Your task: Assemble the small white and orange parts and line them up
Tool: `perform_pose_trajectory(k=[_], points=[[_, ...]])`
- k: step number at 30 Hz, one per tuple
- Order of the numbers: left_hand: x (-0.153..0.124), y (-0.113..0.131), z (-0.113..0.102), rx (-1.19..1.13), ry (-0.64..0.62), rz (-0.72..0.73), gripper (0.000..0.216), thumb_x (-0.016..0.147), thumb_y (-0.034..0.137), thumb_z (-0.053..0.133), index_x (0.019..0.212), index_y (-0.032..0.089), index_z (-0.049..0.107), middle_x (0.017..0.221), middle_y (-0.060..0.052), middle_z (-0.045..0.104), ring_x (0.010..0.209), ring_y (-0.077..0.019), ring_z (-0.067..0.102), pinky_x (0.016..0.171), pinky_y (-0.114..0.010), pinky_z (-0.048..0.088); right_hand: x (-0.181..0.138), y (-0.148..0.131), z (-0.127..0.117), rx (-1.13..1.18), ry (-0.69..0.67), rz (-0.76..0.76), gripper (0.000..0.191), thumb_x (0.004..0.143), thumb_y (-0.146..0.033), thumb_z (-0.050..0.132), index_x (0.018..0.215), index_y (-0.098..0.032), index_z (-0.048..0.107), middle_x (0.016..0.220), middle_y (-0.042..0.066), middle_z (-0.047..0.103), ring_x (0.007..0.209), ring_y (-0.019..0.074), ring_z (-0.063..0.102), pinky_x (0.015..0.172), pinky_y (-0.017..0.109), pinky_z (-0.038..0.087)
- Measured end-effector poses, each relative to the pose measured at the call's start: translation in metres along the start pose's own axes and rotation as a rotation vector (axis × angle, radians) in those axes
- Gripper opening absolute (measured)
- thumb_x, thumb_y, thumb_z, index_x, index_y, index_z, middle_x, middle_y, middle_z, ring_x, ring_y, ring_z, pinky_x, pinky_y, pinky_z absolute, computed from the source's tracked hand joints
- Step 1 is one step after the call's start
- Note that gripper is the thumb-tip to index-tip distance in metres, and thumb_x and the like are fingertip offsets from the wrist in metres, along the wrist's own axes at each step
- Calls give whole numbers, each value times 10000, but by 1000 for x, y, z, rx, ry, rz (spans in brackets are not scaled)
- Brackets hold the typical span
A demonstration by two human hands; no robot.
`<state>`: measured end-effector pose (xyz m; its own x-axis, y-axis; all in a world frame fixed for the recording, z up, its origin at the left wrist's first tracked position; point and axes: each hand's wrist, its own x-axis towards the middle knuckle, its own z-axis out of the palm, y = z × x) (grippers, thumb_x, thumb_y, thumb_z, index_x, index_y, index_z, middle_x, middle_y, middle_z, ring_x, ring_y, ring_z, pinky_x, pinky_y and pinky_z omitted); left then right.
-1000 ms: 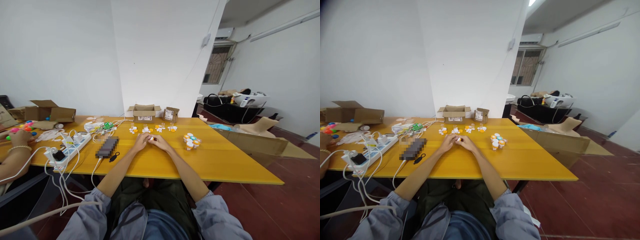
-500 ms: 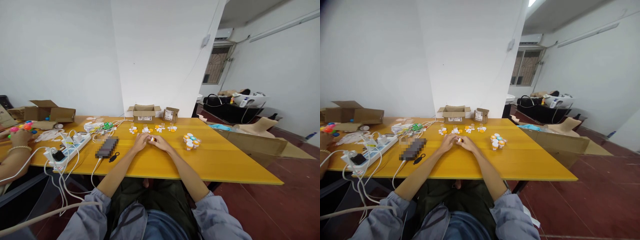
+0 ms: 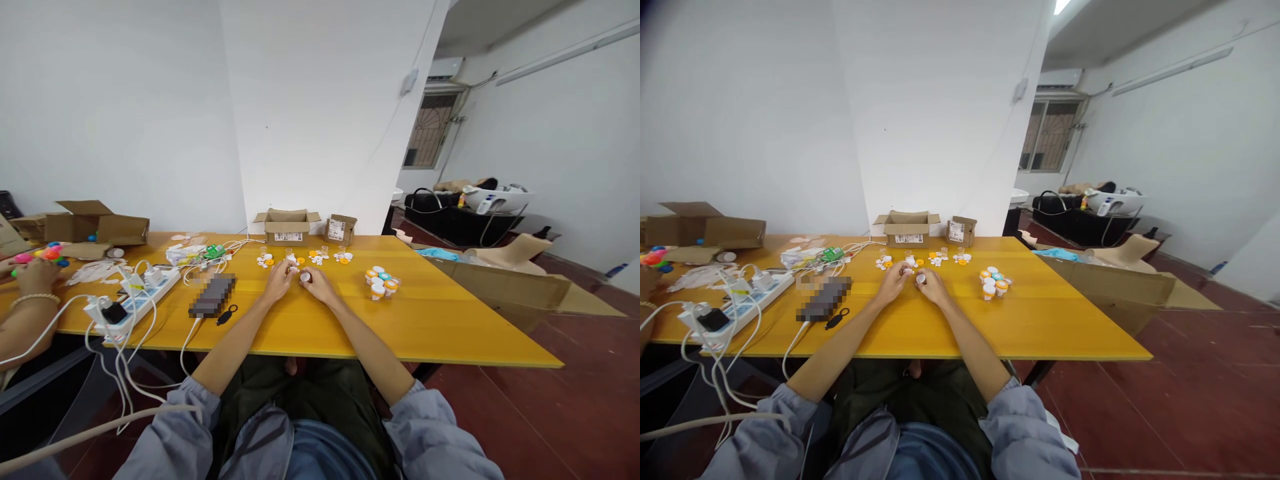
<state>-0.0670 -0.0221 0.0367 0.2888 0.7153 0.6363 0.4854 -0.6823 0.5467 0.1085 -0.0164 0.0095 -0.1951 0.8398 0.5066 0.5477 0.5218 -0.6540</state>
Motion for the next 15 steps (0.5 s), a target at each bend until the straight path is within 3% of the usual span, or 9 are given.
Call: perform_pose_trajectory(k=[9, 12, 15], points=[[0, -1, 1, -128, 7, -43, 127, 888, 335, 639, 931, 225, 685, 825, 1, 666, 747, -168, 568, 757, -291, 480, 0, 7, 4, -75, 102, 92, 173, 745, -194, 683, 900, -259, 723, 1017, 64, 730, 964, 265, 662, 863, 389, 520], [1, 2, 1, -225, 19, -76, 151, 868, 359, 665, 914, 217, 686, 763, 18, 654, 687, -150, 563, 692, -270, 477, 1, -1, 1, -9, 161, 52, 148, 790, -244, 647, 918, -254, 721, 1044, 63, 728, 1006, 262, 654, 898, 397, 511], [2, 4, 1, -333, 34, -112, 210, 839, 404, 697, 894, 202, 690, 724, 22, 650, 671, -143, 577, 653, -258, 476, 2, -10, -4, 127, 139, 16, 186, 875, -330, 546, 884, -238, 707, 927, 46, 722, 899, 230, 656, 830, 360, 520]])
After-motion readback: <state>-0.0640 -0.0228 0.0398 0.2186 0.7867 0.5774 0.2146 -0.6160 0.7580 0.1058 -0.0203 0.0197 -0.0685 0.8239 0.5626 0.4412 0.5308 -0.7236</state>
